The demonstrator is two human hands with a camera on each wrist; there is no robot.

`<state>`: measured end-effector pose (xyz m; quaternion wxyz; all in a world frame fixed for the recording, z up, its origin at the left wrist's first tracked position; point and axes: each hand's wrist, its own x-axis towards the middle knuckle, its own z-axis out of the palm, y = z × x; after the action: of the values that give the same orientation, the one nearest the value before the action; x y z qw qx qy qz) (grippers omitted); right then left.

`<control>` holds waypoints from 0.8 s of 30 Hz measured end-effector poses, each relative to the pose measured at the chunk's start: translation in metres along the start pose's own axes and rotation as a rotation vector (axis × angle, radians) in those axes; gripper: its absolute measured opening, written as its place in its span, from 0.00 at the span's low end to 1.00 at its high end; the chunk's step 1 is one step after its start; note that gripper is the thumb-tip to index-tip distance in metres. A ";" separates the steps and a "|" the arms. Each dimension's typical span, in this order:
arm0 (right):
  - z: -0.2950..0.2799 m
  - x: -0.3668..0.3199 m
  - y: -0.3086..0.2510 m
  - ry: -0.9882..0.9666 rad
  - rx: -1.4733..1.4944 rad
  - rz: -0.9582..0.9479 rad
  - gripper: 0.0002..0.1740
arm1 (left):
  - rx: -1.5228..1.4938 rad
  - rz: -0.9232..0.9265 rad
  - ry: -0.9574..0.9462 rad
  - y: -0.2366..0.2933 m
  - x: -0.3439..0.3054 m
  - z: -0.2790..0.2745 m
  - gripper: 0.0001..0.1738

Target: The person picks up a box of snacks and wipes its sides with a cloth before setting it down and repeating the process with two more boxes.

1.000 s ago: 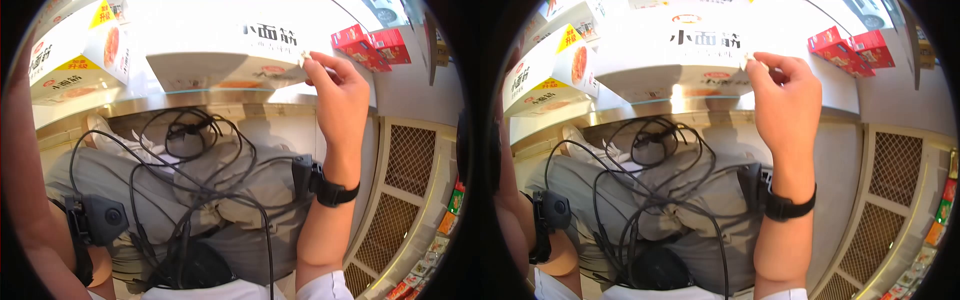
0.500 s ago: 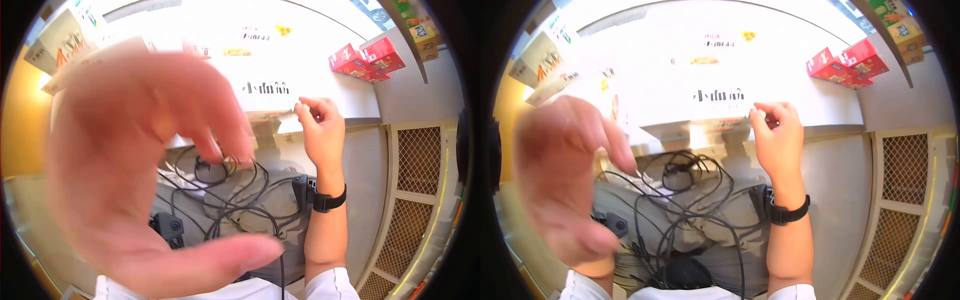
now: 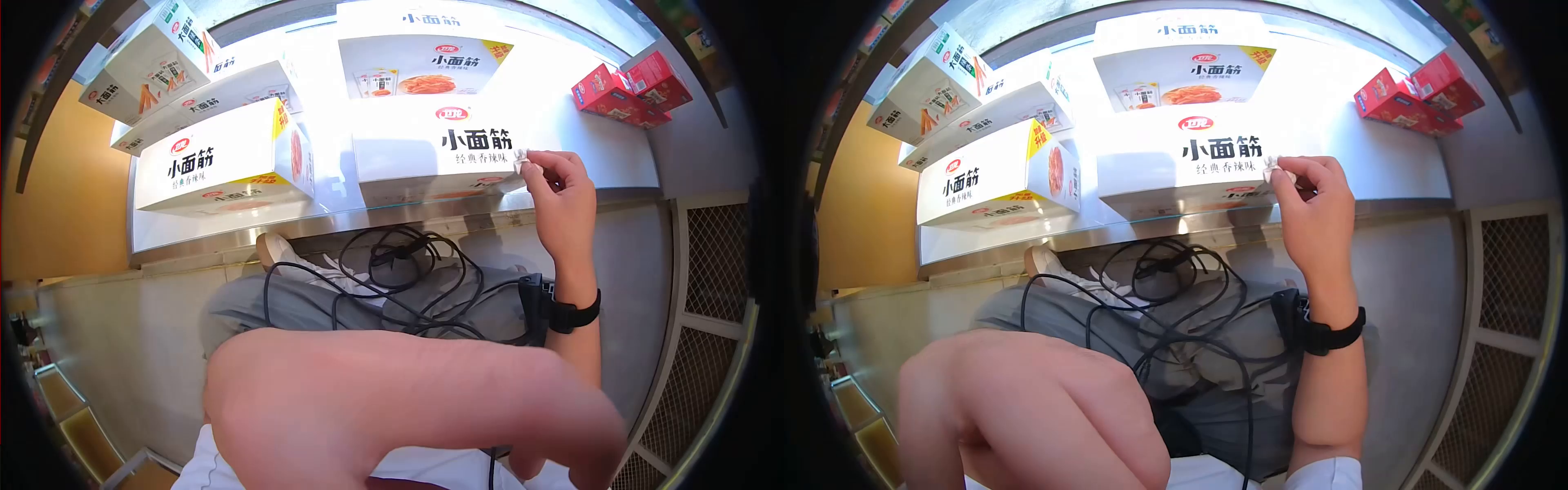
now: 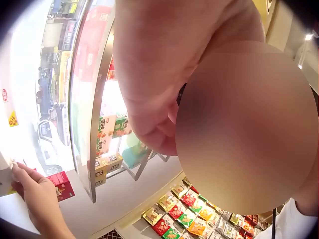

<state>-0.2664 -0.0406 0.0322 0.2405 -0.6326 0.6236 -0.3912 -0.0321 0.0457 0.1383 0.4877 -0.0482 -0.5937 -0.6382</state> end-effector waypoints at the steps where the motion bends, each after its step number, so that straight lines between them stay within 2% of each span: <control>1: 0.000 0.001 0.000 0.000 -0.015 -0.003 0.11 | -0.010 0.002 0.002 -0.001 -0.002 0.002 0.15; 9: 0.003 0.000 0.005 0.000 0.011 -0.018 0.11 | -0.085 -0.008 0.061 -0.005 -0.004 0.010 0.14; 14: 0.000 0.001 0.000 -0.002 0.003 0.012 0.11 | -0.026 -0.061 0.122 0.008 -0.004 -0.002 0.13; 16: -0.001 -0.001 -0.001 0.005 0.010 0.002 0.10 | 0.097 -0.139 0.267 0.016 -0.010 -0.014 0.13; 19: -0.003 0.001 0.000 0.001 0.034 0.000 0.09 | 0.380 -0.273 0.732 0.009 -0.023 -0.036 0.14; 21: -0.006 0.006 0.010 0.050 0.096 0.036 0.09 | 0.567 -0.321 0.956 -0.005 -0.026 -0.064 0.14; 22: -0.008 0.010 0.016 0.148 0.137 0.020 0.09 | 0.592 -0.359 0.990 -0.012 -0.032 -0.074 0.15; 23: -0.011 0.015 0.019 0.156 0.146 0.000 0.09 | 0.620 -0.393 1.028 -0.020 -0.037 -0.085 0.17; 24: -0.016 0.018 0.020 0.164 0.045 -0.021 0.09 | 0.730 -0.437 0.989 -0.033 -0.046 -0.096 0.20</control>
<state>-0.2929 -0.0571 0.0287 0.1987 -0.5996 0.6254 -0.4581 0.0190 -0.0116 0.0580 0.5474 0.5417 -0.4742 -0.4268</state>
